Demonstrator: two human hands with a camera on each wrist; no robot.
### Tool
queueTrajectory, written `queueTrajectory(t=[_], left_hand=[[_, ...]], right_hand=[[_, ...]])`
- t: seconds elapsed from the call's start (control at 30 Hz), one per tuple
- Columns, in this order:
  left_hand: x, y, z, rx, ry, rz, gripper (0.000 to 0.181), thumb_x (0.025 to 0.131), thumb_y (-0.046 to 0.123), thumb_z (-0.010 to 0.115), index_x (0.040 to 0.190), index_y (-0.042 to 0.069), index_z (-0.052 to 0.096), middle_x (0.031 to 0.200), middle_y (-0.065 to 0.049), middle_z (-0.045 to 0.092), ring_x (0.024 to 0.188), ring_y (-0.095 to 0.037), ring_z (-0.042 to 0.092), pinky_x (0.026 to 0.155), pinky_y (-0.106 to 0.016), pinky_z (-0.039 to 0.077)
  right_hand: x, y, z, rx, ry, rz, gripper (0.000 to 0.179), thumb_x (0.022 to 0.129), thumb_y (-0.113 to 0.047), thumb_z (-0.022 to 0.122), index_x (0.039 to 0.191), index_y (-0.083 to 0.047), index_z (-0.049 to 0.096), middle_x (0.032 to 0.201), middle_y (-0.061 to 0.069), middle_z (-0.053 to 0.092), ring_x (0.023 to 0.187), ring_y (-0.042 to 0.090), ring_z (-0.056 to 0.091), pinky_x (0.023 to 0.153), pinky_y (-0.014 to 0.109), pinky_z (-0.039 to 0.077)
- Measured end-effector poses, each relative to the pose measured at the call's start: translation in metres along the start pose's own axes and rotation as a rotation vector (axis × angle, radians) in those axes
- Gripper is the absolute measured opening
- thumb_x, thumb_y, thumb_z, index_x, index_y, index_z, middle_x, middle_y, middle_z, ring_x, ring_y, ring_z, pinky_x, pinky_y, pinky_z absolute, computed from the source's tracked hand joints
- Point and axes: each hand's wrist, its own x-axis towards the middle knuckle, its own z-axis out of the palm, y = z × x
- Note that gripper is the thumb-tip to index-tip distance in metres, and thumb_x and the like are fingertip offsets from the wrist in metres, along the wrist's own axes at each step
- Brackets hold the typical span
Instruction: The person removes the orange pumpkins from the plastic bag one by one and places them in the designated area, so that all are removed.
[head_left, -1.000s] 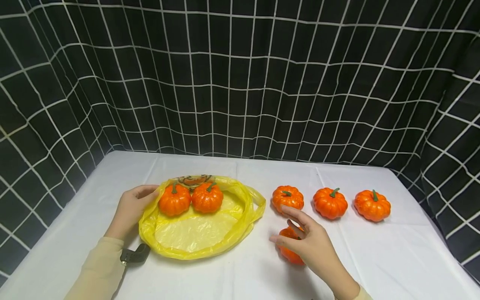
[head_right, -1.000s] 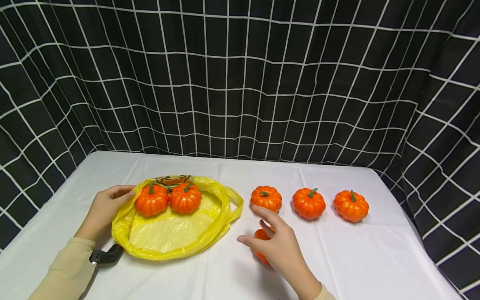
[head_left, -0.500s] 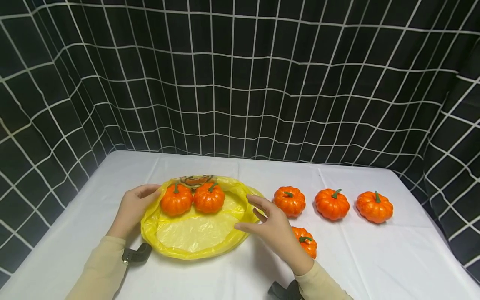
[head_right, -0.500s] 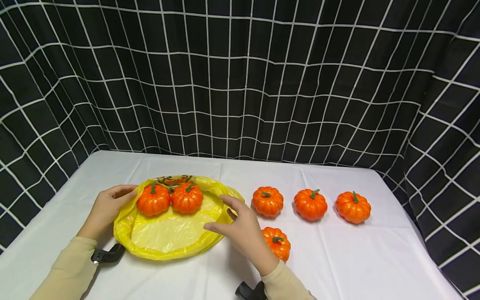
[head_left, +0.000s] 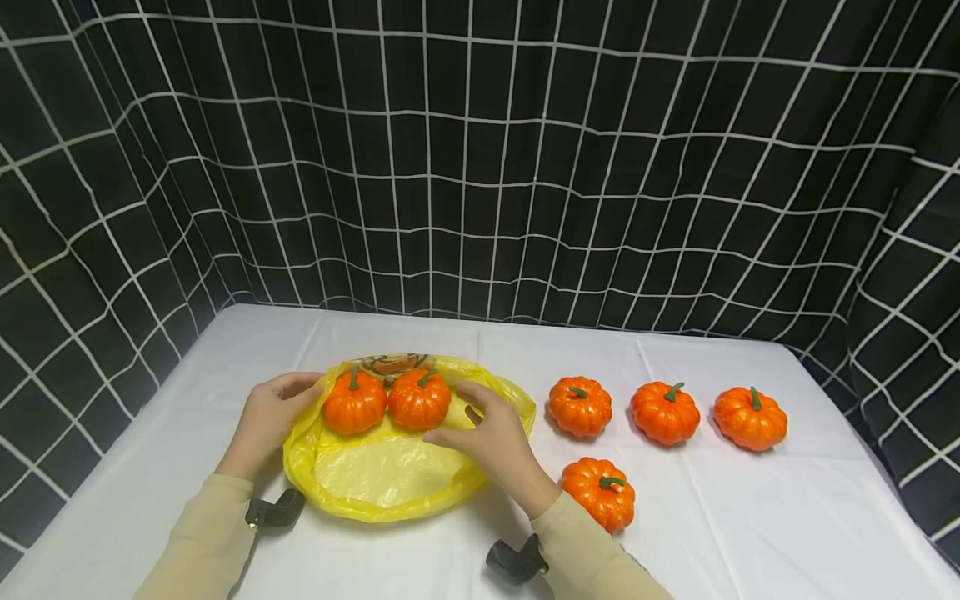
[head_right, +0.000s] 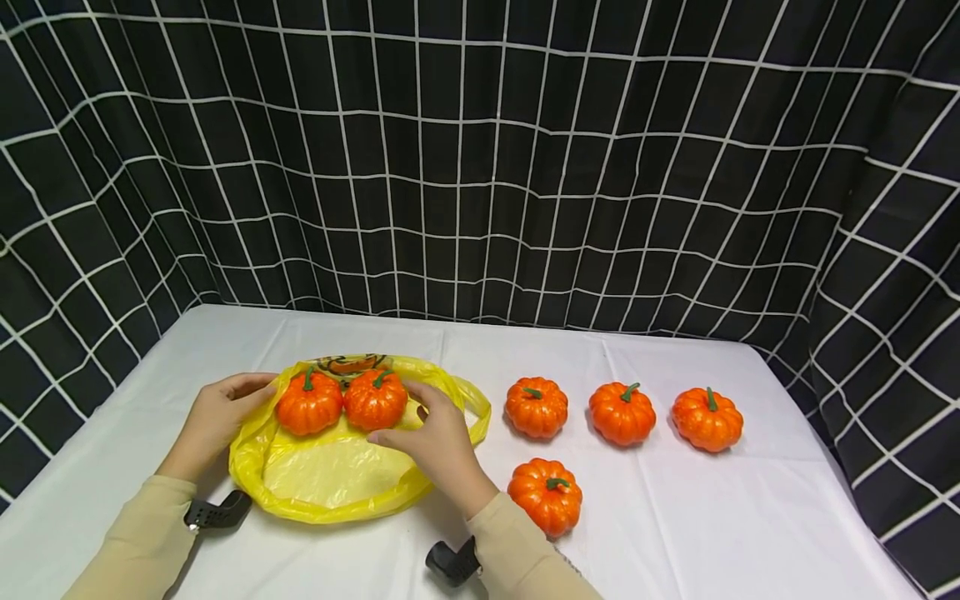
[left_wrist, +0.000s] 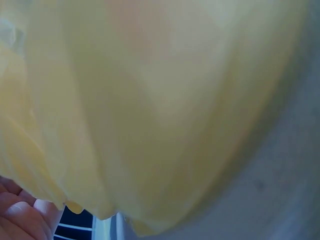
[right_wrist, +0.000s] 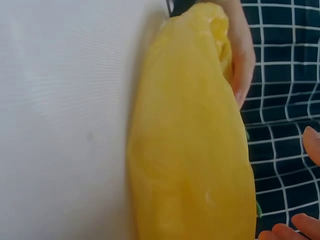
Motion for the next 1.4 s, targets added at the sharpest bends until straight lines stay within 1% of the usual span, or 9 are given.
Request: queueTrajectory(t=[0.13,0.3,0.4,0.53,0.7,0.93,1.07,1.23,1.4], left_hand=[[-0.001,0.000,0.000,-0.001,0.001,-0.006,0.045,0.100,0.032,0.057,0.135,0.003,0.058,0.141,-0.021,0.057,0.136,-0.034,0.048,0.115,-0.049,0.040],[-0.001,-0.001,-0.001,0.008,0.005,-0.007,0.044,0.100,0.029,0.056,0.135,0.002,0.058,0.141,-0.022,0.057,0.136,-0.035,0.048,0.115,-0.048,0.041],[-0.001,-0.001,-0.001,0.018,0.009,-0.001,0.044,0.100,0.028,0.056,0.135,0.002,0.058,0.140,-0.022,0.058,0.135,-0.035,0.049,0.115,-0.049,0.041],[0.000,-0.002,0.000,0.017,0.008,0.001,0.044,0.100,0.028,0.056,0.135,0.002,0.058,0.140,-0.022,0.058,0.135,-0.036,0.049,0.114,-0.049,0.041],[0.000,-0.003,0.001,0.016,0.003,0.002,0.044,0.100,0.029,0.056,0.135,0.002,0.058,0.140,-0.022,0.058,0.135,-0.035,0.049,0.114,-0.049,0.042],[0.001,-0.002,0.001,0.015,0.005,-0.003,0.045,0.100,0.030,0.057,0.135,0.002,0.058,0.140,-0.022,0.058,0.135,-0.035,0.049,0.114,-0.048,0.042],[0.001,-0.001,0.001,0.015,0.004,-0.007,0.045,0.100,0.030,0.056,0.135,0.002,0.058,0.140,-0.022,0.057,0.135,-0.035,0.049,0.114,-0.048,0.042],[0.001,-0.001,0.001,0.019,0.006,-0.005,0.044,0.100,0.030,0.056,0.135,0.002,0.058,0.141,-0.022,0.057,0.135,-0.035,0.049,0.114,-0.048,0.042],[0.001,-0.001,0.001,0.014,0.007,-0.005,0.044,0.100,0.030,0.056,0.135,0.003,0.058,0.141,-0.021,0.057,0.136,-0.035,0.049,0.114,-0.048,0.042]], right_hand=[[0.011,0.000,0.007,-0.004,0.006,0.009,0.076,0.074,-0.017,0.088,0.139,0.001,0.052,0.144,0.017,0.055,0.136,0.034,0.051,0.112,0.045,0.044],[0.022,0.002,0.015,-0.035,0.015,0.057,0.076,0.074,-0.019,0.087,0.140,0.000,0.052,0.143,0.017,0.056,0.134,0.033,0.052,0.112,0.047,0.044],[0.027,0.004,0.017,-0.063,0.025,0.083,0.077,0.074,-0.021,0.087,0.140,-0.001,0.052,0.143,0.017,0.056,0.134,0.034,0.052,0.112,0.048,0.044],[0.032,0.006,0.020,-0.104,0.038,0.099,0.077,0.074,-0.022,0.088,0.140,-0.002,0.053,0.142,0.018,0.056,0.133,0.035,0.052,0.112,0.049,0.044],[0.037,0.009,0.022,-0.108,0.041,0.116,0.077,0.074,-0.021,0.088,0.139,-0.002,0.053,0.143,0.018,0.056,0.134,0.035,0.051,0.113,0.048,0.044],[0.041,0.012,0.026,-0.115,0.029,0.079,0.077,0.073,-0.018,0.088,0.138,0.003,0.053,0.140,0.021,0.058,0.132,0.036,0.053,0.115,0.047,0.041],[0.043,0.014,0.028,-0.122,0.028,0.085,0.076,0.072,-0.014,0.088,0.138,0.003,0.053,0.139,0.021,0.058,0.131,0.036,0.053,0.114,0.046,0.042],[0.044,0.016,0.031,-0.156,0.032,0.099,0.071,0.073,-0.011,0.087,0.135,0.003,0.055,0.137,0.021,0.060,0.128,0.036,0.056,0.111,0.047,0.045],[0.045,0.015,0.032,-0.185,0.042,0.104,0.068,0.075,-0.009,0.085,0.134,0.005,0.055,0.135,0.022,0.061,0.127,0.037,0.056,0.110,0.046,0.046]])
